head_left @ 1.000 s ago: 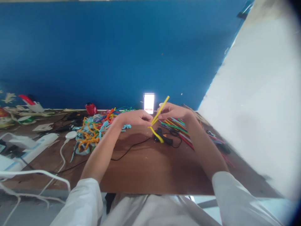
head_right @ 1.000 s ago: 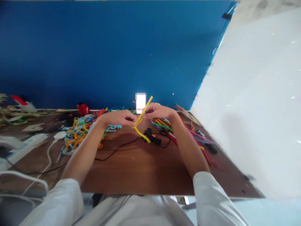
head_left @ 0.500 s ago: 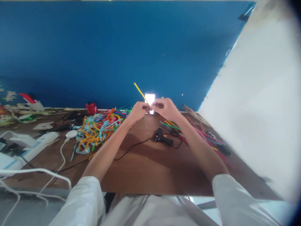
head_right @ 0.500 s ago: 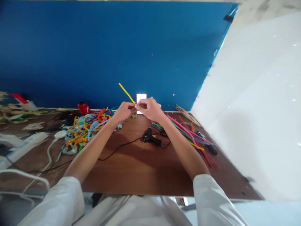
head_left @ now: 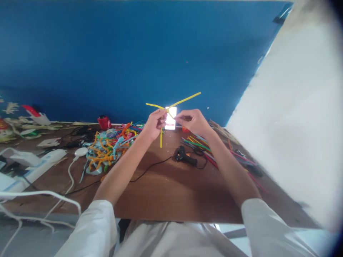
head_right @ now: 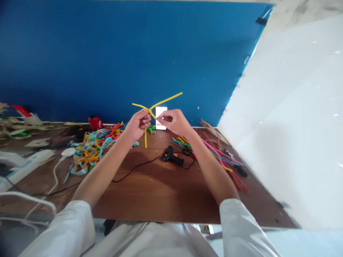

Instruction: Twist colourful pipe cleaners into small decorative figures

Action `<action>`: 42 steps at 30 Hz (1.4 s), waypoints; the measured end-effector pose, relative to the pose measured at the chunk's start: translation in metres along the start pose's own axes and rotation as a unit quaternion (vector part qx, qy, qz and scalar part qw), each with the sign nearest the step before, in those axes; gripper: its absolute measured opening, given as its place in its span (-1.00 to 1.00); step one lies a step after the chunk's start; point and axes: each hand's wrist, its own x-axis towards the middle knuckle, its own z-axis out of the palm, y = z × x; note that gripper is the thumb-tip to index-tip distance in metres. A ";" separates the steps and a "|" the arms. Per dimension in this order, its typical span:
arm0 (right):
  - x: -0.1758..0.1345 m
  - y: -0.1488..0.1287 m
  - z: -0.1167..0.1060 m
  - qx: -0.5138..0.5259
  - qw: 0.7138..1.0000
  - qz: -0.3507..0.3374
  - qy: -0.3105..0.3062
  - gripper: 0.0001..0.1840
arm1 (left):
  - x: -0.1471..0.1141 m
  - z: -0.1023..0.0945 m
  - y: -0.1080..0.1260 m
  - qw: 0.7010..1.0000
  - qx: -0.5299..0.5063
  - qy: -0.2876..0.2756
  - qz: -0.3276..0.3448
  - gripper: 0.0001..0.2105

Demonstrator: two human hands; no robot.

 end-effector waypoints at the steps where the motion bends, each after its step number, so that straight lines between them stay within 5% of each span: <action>1: 0.000 0.000 -0.002 -0.007 1.000 -0.003 0.002 -0.73 | -0.001 0.001 0.000 1.000 -0.017 -0.002 -0.002 -0.82; 5: 0.000 0.000 -0.009 -0.040 0.999 -0.011 0.004 -0.72 | -0.001 0.004 -0.004 1.000 -0.017 0.004 0.016 -0.83; 14: 0.003 0.000 -0.008 -0.193 0.980 -0.036 0.014 -0.87 | 0.004 -0.004 -0.012 0.967 0.205 0.051 0.139 -0.76; 20: 0.003 -0.005 0.015 -0.139 0.986 -0.020 0.086 -0.76 | -0.001 -0.001 -0.016 0.934 0.285 0.027 0.215 -0.75; 24: 0.003 -0.003 0.025 -0.129 0.982 -0.039 0.129 -0.76 | 0.000 -0.001 -0.019 0.931 0.291 0.027 0.217 -0.75; 36: 0.000 0.002 0.025 -0.187 0.972 -0.072 0.122 -0.73 | 0.005 -0.005 -0.024 0.940 0.267 0.026 0.212 -0.74; 42: 0.000 0.002 0.019 -0.191 0.976 -0.068 0.084 -0.70 | 0.003 -0.006 -0.020 0.947 0.269 -0.037 0.172 -0.72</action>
